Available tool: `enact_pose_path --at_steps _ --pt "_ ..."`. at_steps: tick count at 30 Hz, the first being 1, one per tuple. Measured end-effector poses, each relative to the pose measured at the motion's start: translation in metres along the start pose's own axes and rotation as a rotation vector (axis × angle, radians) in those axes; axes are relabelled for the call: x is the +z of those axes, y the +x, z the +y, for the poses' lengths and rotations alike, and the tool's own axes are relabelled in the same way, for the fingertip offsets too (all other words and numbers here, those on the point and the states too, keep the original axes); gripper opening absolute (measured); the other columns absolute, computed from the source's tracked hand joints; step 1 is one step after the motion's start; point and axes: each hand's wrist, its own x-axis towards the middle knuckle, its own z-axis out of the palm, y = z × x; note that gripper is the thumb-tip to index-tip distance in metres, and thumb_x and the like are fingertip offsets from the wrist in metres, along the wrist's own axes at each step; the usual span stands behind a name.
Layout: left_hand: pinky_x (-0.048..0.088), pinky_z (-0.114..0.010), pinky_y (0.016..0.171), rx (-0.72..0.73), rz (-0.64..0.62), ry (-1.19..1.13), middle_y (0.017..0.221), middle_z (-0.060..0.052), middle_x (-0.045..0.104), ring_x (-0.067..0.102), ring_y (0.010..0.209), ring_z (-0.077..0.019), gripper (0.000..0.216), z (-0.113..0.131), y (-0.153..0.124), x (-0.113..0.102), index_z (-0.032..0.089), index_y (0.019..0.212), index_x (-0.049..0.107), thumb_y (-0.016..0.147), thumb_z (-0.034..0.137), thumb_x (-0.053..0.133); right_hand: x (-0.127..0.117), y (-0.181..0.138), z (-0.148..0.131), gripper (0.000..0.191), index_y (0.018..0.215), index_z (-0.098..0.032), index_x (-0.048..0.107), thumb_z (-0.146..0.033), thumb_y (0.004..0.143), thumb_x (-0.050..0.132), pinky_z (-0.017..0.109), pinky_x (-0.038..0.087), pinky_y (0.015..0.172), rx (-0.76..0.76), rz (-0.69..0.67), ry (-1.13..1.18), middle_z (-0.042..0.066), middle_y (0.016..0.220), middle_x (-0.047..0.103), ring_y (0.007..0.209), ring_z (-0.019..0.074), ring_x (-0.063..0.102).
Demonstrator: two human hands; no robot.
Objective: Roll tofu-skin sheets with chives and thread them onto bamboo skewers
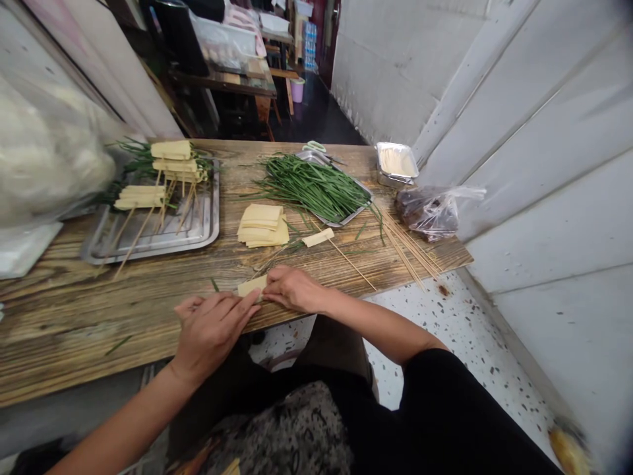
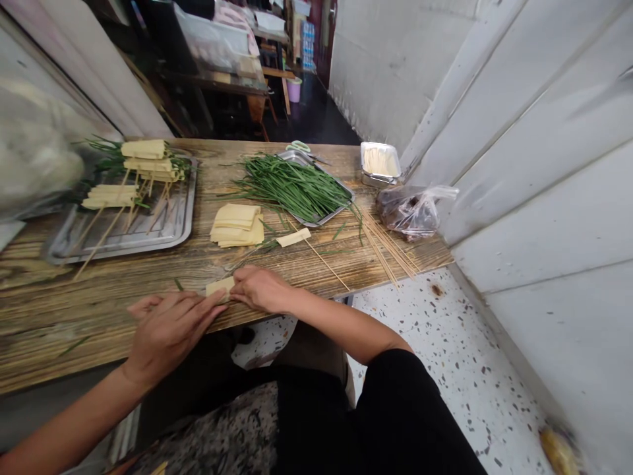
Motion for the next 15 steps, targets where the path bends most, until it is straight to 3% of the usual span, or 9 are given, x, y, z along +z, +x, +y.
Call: enact_pose_path --at_steps 6,11,15 --pt "0.044 -0.047 0.093 -0.060 -0.078 0.054 0.111 -0.008 0.080 0.068 0.113 -0.0303 0.027 0.0012 -0.0074 0.0060 0.026 0.114 0.076 0.106 0.025 0.051 -0.0018 0.0018 -0.0002 0.028 0.088 -0.014 0.079 -0.034 0.103 0.067 0.027 0.044 0.079 -0.007 -0.001 0.030 0.007 0.090 0.066 0.089 0.0186 0.058" --pt "0.043 -0.043 0.090 -0.006 -0.100 0.037 0.104 -0.007 0.080 0.069 0.105 -0.0269 0.026 -0.0019 -0.0088 0.0081 0.023 0.118 0.074 0.106 0.022 0.051 0.0013 0.0023 -0.0002 0.026 0.089 -0.013 0.080 -0.033 0.102 0.069 0.028 0.045 0.081 0.028 0.009 0.025 0.008 0.090 0.067 0.090 0.0190 0.059" --pt "0.039 -0.043 0.088 -0.025 -0.057 0.078 0.111 -0.008 0.080 0.069 0.107 -0.0270 0.026 0.0013 -0.0095 0.0095 0.025 0.122 0.072 0.106 0.023 0.052 0.0010 0.0041 -0.0003 0.024 0.089 -0.014 0.080 -0.029 0.103 0.067 0.027 0.043 0.078 0.025 -0.001 0.021 0.007 0.089 0.066 0.090 0.0190 0.058"
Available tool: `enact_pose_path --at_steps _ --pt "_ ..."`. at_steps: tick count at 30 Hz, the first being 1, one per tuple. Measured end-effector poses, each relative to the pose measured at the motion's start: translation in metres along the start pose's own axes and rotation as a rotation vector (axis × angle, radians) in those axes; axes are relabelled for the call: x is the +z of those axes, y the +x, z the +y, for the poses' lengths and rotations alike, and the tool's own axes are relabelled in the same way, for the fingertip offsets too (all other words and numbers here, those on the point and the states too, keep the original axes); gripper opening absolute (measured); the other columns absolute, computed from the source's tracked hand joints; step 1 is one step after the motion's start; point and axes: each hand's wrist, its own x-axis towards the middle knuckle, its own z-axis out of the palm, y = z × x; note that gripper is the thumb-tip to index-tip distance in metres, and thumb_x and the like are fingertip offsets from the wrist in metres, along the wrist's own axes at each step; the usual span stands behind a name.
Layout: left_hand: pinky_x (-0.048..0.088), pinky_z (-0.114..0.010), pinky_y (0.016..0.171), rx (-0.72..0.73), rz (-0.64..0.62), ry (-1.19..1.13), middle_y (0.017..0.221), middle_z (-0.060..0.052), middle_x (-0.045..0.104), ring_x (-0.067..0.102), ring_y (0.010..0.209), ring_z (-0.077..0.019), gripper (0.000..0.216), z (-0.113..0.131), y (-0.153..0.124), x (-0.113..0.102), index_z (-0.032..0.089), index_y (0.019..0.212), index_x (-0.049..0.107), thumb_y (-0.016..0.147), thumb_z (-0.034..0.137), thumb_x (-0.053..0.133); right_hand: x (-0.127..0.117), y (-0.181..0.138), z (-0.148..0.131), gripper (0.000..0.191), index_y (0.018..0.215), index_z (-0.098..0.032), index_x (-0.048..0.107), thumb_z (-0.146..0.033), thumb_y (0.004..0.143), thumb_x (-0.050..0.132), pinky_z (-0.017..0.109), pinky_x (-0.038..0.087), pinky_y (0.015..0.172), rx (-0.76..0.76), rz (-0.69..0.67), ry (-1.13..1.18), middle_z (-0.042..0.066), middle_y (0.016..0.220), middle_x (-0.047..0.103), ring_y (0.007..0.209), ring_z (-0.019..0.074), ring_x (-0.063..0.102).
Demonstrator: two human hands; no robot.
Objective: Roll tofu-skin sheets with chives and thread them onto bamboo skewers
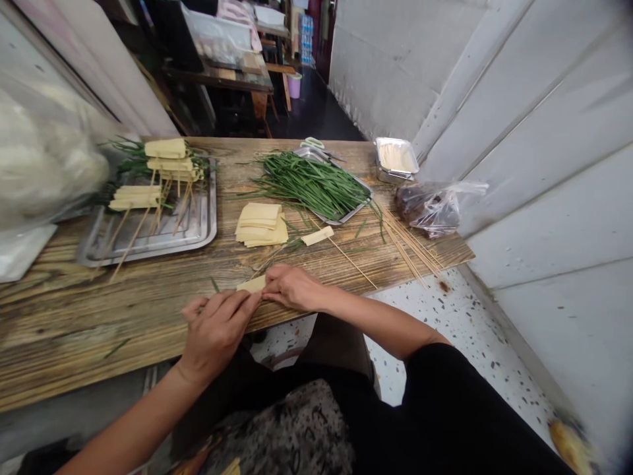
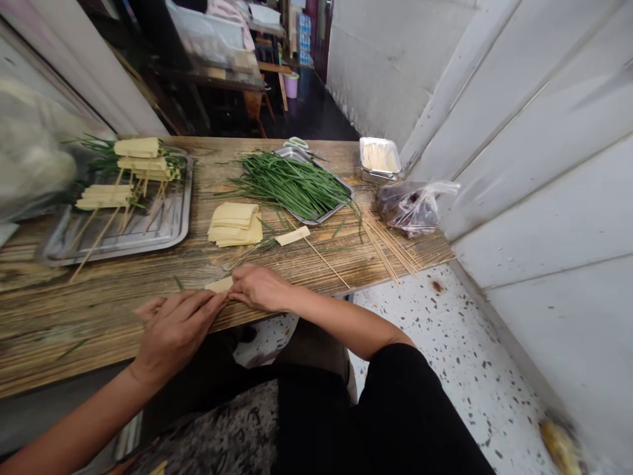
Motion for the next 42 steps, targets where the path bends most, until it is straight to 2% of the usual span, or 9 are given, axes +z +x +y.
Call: enact_pose_path --at_steps 5,11,18,22,25,28,33,38,42 --pt "0.042 -0.043 0.090 0.094 0.013 -0.029 0.108 -0.009 0.080 0.070 0.104 -0.0260 0.029 -0.002 -0.001 0.002 0.023 0.119 0.073 0.105 0.018 0.047 -0.006 0.002 0.001 0.029 0.088 -0.015 0.079 -0.031 0.106 0.062 0.026 0.043 0.078 -0.016 -0.020 0.047 0.006 0.087 0.065 0.088 0.0178 0.058" --pt "0.045 -0.043 0.089 0.176 -0.052 -0.065 0.103 -0.010 0.080 0.069 0.096 -0.0259 0.030 -0.009 0.010 -0.005 0.021 0.118 0.073 0.105 0.019 0.046 -0.008 0.000 -0.003 0.021 0.097 -0.014 0.080 -0.029 0.103 0.068 0.026 0.043 0.078 0.009 -0.006 0.059 0.006 0.089 0.065 0.087 0.0177 0.059" --pt "0.043 -0.040 0.082 0.091 -0.055 -0.181 0.099 -0.006 0.080 0.068 0.091 -0.0231 0.027 -0.009 0.021 -0.007 0.024 0.111 0.075 0.105 0.019 0.048 -0.010 -0.014 -0.017 0.024 0.102 -0.017 0.075 -0.032 0.109 0.057 0.033 0.040 0.083 -0.011 0.007 -0.318 0.008 0.101 0.066 0.098 0.0223 0.053" --pt "0.041 -0.040 0.079 0.078 -0.112 -0.186 0.096 -0.005 0.080 0.067 0.090 -0.0230 0.027 -0.010 0.025 -0.009 0.023 0.106 0.075 0.107 0.023 0.048 -0.014 -0.013 -0.020 0.028 0.101 -0.018 0.071 -0.031 0.112 0.049 0.034 0.038 0.084 -0.093 -0.065 -0.451 0.007 0.100 0.063 0.102 0.0233 0.050" --pt "0.041 -0.039 0.078 0.062 -0.118 -0.165 0.097 -0.006 0.080 0.067 0.089 -0.0227 0.028 -0.010 0.025 -0.009 0.023 0.105 0.075 0.108 0.025 0.047 -0.015 -0.009 -0.018 0.026 0.102 -0.017 0.070 -0.030 0.112 0.050 0.034 0.040 0.082 -0.111 -0.145 -0.455 0.007 0.098 0.061 0.101 0.0230 0.050" --pt "0.041 -0.039 0.076 0.074 -0.073 -0.114 0.097 -0.006 0.080 0.066 0.086 -0.0226 0.025 -0.007 0.022 -0.007 0.020 0.106 0.074 0.108 0.027 0.051 -0.015 -0.006 -0.015 0.025 0.102 -0.017 0.069 -0.030 0.112 0.049 0.033 0.041 0.083 -0.102 -0.182 -0.427 0.007 0.102 0.061 0.101 0.0226 0.050" --pt "0.045 -0.039 0.080 0.098 0.021 -0.083 0.105 -0.011 0.079 0.069 0.094 -0.0248 0.026 -0.001 0.010 -0.003 0.019 0.116 0.073 0.106 0.019 0.049 -0.016 -0.006 -0.014 0.024 0.101 -0.018 0.067 -0.027 0.112 0.048 0.034 0.041 0.083 -0.119 -0.182 -0.419 0.006 0.100 0.060 0.099 0.0225 0.049" --pt "0.044 -0.041 0.087 0.100 0.002 -0.033 0.104 -0.009 0.080 0.071 0.097 -0.0247 0.027 0.001 0.011 -0.005 0.023 0.112 0.074 0.105 0.018 0.048 -0.016 -0.004 -0.014 0.021 0.100 -0.017 0.068 -0.026 0.111 0.052 0.033 0.040 0.083 -0.124 -0.181 -0.394 0.006 0.098 0.060 0.098 0.0217 0.048" --pt "0.043 -0.041 0.084 0.079 -0.014 -0.036 0.100 -0.008 0.079 0.070 0.092 -0.0243 0.023 0.001 0.014 -0.005 0.023 0.110 0.073 0.106 0.023 0.050 -0.016 -0.003 -0.012 0.025 0.099 -0.017 0.069 -0.028 0.111 0.050 0.033 0.040 0.083 -0.118 -0.154 -0.381 0.006 0.097 0.060 0.098 0.0216 0.048"
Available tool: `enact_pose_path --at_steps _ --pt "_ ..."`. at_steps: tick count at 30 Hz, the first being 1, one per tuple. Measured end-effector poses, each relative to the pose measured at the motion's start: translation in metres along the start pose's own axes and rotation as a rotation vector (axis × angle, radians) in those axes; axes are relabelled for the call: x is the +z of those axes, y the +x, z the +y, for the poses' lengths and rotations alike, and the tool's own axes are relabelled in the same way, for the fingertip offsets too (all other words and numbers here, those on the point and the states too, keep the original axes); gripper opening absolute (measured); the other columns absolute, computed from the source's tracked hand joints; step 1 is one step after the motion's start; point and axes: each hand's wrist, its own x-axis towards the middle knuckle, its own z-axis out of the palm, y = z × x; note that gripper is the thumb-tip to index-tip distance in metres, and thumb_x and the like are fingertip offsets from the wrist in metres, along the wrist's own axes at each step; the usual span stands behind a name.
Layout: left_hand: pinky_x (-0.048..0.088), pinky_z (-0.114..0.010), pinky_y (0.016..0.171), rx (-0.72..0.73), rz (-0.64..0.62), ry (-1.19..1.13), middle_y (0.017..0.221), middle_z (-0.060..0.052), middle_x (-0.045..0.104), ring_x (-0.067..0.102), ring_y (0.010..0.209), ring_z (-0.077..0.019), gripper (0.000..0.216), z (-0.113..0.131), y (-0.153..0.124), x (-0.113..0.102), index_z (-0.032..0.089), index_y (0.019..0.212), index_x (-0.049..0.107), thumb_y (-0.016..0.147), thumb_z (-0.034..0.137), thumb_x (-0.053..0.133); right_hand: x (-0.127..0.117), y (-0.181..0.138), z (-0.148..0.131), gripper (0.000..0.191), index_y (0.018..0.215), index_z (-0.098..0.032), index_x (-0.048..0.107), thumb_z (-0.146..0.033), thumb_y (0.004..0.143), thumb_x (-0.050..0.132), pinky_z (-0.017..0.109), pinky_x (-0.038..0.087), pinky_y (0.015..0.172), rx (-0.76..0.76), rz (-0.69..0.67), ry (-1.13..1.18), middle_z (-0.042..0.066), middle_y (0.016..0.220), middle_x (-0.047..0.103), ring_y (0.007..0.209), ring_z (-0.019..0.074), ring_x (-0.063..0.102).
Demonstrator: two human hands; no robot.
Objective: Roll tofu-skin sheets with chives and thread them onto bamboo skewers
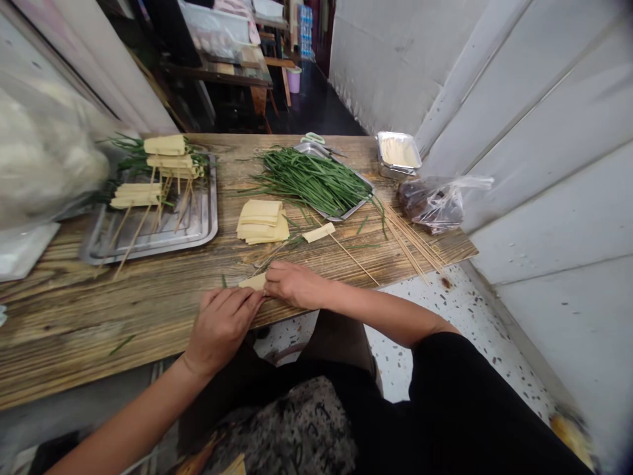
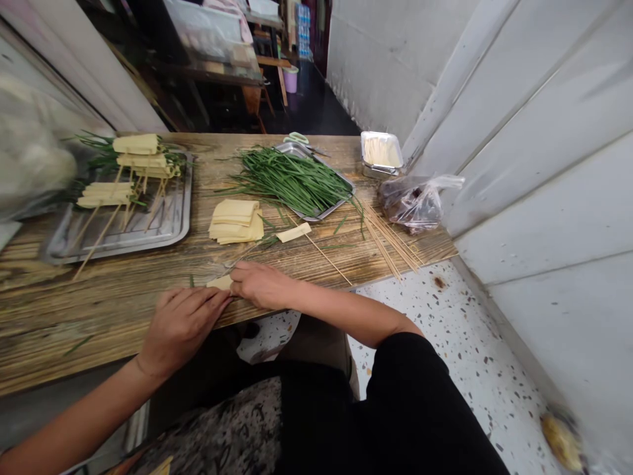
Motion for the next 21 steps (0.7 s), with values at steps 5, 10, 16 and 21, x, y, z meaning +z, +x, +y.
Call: enact_pose_path --at_steps 5,10,16,21 --pt "0.043 -0.043 0.086 0.002 -0.043 -0.007 0.107 -0.011 0.079 0.069 0.094 -0.0255 0.028 -0.001 -0.002 0.003 0.021 0.114 0.072 0.106 0.019 0.045 0.001 -0.002 0.002 0.025 0.102 -0.016 0.070 -0.028 0.112 0.050 0.034 0.040 0.084 -0.032 0.005 -0.025 0.007 0.097 0.060 0.098 0.0221 0.048" --pt "0.041 -0.044 0.086 -0.052 -0.098 -0.079 0.104 -0.009 0.079 0.068 0.093 -0.0256 0.030 -0.007 0.005 0.002 0.022 0.110 0.074 0.105 0.020 0.045 0.001 -0.005 0.000 0.034 0.108 -0.015 0.070 -0.027 0.114 0.039 0.036 0.039 0.083 -0.044 0.036 -0.093 0.008 0.099 0.061 0.099 0.0233 0.048" --pt "0.037 -0.043 0.082 -0.101 -0.131 -0.143 0.090 -0.005 0.078 0.066 0.084 -0.0229 0.032 -0.010 0.017 -0.004 0.024 0.096 0.076 0.106 0.023 0.045 0.001 -0.005 -0.003 0.031 0.103 -0.016 0.069 -0.033 0.113 0.045 0.035 0.038 0.085 0.016 0.067 -0.082 0.007 0.100 0.060 0.100 0.0220 0.049" --pt "0.033 -0.043 0.080 -0.128 -0.121 -0.156 0.086 -0.003 0.077 0.064 0.080 -0.0221 0.032 -0.009 0.021 -0.007 0.025 0.093 0.076 0.105 0.023 0.047 0.009 -0.007 -0.003 0.027 0.109 -0.016 0.068 -0.031 0.114 0.046 0.033 0.037 0.081 0.064 0.109 -0.043 0.006 0.099 0.058 0.097 0.0211 0.049"
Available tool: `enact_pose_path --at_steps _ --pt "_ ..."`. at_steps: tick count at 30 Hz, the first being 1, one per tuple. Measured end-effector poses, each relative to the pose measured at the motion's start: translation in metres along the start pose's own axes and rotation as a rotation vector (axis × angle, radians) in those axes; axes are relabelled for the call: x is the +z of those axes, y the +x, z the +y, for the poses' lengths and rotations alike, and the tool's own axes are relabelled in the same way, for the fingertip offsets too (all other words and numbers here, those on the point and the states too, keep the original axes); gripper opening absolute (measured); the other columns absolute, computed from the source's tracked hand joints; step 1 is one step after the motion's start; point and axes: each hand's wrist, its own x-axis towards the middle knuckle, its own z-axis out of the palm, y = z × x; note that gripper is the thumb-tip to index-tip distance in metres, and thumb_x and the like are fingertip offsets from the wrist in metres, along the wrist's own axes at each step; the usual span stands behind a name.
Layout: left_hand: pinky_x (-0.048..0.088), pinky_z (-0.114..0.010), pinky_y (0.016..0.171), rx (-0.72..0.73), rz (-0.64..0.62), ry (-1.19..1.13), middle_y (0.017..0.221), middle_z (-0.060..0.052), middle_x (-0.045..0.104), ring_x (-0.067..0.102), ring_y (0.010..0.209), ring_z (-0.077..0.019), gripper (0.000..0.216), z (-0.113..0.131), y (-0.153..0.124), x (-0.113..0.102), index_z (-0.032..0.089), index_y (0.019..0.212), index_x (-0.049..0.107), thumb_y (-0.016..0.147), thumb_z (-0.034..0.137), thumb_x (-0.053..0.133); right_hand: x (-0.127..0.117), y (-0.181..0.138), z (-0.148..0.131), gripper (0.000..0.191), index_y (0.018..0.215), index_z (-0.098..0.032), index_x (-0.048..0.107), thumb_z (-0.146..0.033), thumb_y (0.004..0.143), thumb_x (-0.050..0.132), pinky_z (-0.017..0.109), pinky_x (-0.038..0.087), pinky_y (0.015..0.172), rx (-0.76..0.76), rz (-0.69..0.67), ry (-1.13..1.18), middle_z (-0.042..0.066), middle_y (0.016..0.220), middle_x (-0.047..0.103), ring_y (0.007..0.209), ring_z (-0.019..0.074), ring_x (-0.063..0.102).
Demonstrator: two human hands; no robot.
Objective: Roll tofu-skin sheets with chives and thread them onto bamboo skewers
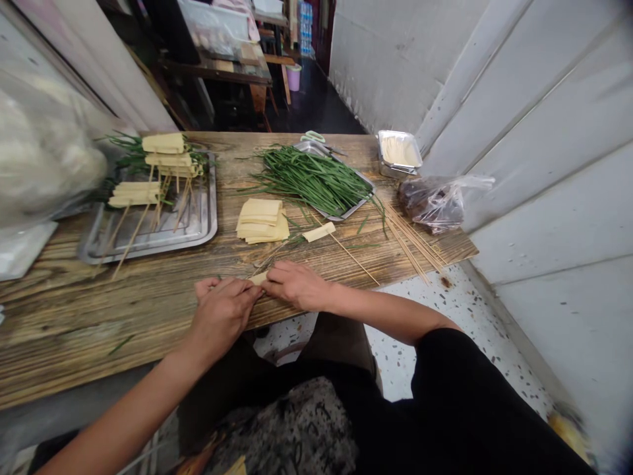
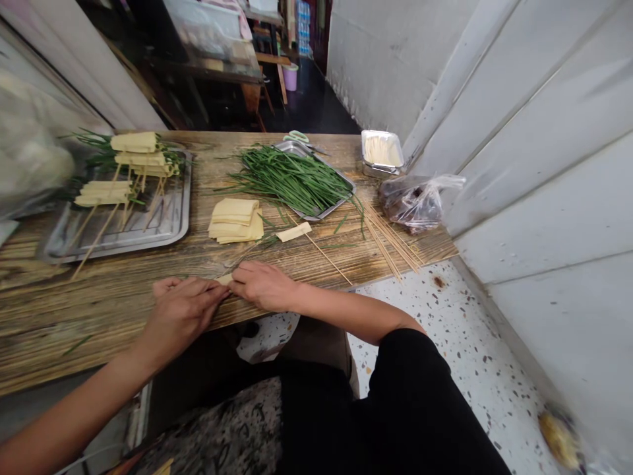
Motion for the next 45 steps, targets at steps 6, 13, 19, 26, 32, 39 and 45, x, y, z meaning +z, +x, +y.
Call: enact_pose_path --at_steps 6,13,19,26,32,39,45 --pt "0.032 -0.044 0.079 0.012 0.066 0.034 0.088 -0.003 0.079 0.065 0.079 -0.0222 0.035 0.002 0.001 0.000 0.027 0.092 0.076 0.108 0.028 0.045 0.002 0.002 0.002 0.035 0.104 -0.015 0.070 -0.028 0.115 0.039 0.034 0.038 0.084 -0.075 -0.013 -0.046 0.007 0.095 0.059 0.096 0.0215 0.049" --pt "0.036 -0.045 0.082 0.022 0.074 0.189 0.097 -0.009 0.078 0.066 0.090 -0.0256 0.036 0.015 -0.008 0.002 0.019 0.104 0.074 0.111 0.030 0.040 -0.009 0.010 0.006 0.028 0.103 -0.016 0.070 -0.027 0.112 0.047 0.032 0.039 0.083 -0.081 -0.102 0.010 0.007 0.100 0.061 0.099 0.0217 0.050" --pt "0.034 -0.039 0.074 -0.006 0.091 0.069 0.090 -0.005 0.077 0.065 0.081 -0.0218 0.037 0.005 -0.002 0.004 0.023 0.095 0.078 0.110 0.032 0.045 -0.007 0.009 0.006 0.031 0.098 -0.017 0.070 -0.031 0.113 0.047 0.032 0.037 0.081 -0.042 -0.094 0.032 0.006 0.100 0.062 0.097 0.0212 0.049" --pt "0.037 -0.039 0.078 -0.052 0.138 -0.024 0.094 -0.005 0.081 0.071 0.085 -0.0223 0.032 0.006 -0.006 0.003 0.024 0.099 0.079 0.108 0.034 0.050 -0.008 0.012 0.007 0.029 0.095 -0.018 0.069 -0.030 0.112 0.050 0.033 0.036 0.085 -0.034 -0.095 0.065 0.006 0.098 0.064 0.097 0.0214 0.050" --pt "0.036 -0.042 0.080 -0.063 0.076 -0.012 0.089 -0.003 0.082 0.071 0.084 -0.0232 0.035 0.004 -0.001 -0.002 0.026 0.091 0.079 0.108 0.037 0.050 -0.007 0.017 0.018 0.033 0.092 -0.016 0.072 -0.032 0.112 0.051 0.032 0.036 0.087 -0.066 -0.078 0.142 0.007 0.098 0.069 0.095 0.0207 0.053" --pt "0.038 -0.040 0.077 -0.129 -0.032 -0.126 0.089 -0.003 0.082 0.068 0.082 -0.0232 0.038 -0.006 0.003 0.001 0.027 0.089 0.081 0.106 0.040 0.050 -0.007 0.011 0.016 0.028 0.105 -0.018 0.073 -0.030 0.112 0.048 0.035 0.036 0.091 -0.122 -0.030 0.056 0.006 0.094 0.068 0.096 0.0215 0.053" --pt "0.040 -0.038 0.077 -0.147 -0.020 -0.177 0.088 -0.001 0.081 0.071 0.081 -0.0210 0.040 -0.011 0.004 0.002 0.030 0.086 0.081 0.106 0.043 0.050 -0.017 0.022 0.022 0.035 0.099 -0.016 0.075 -0.032 0.112 0.048 0.034 0.038 0.090 -0.119 -0.128 0.164 0.007 0.095 0.069 0.097 0.0215 0.056"
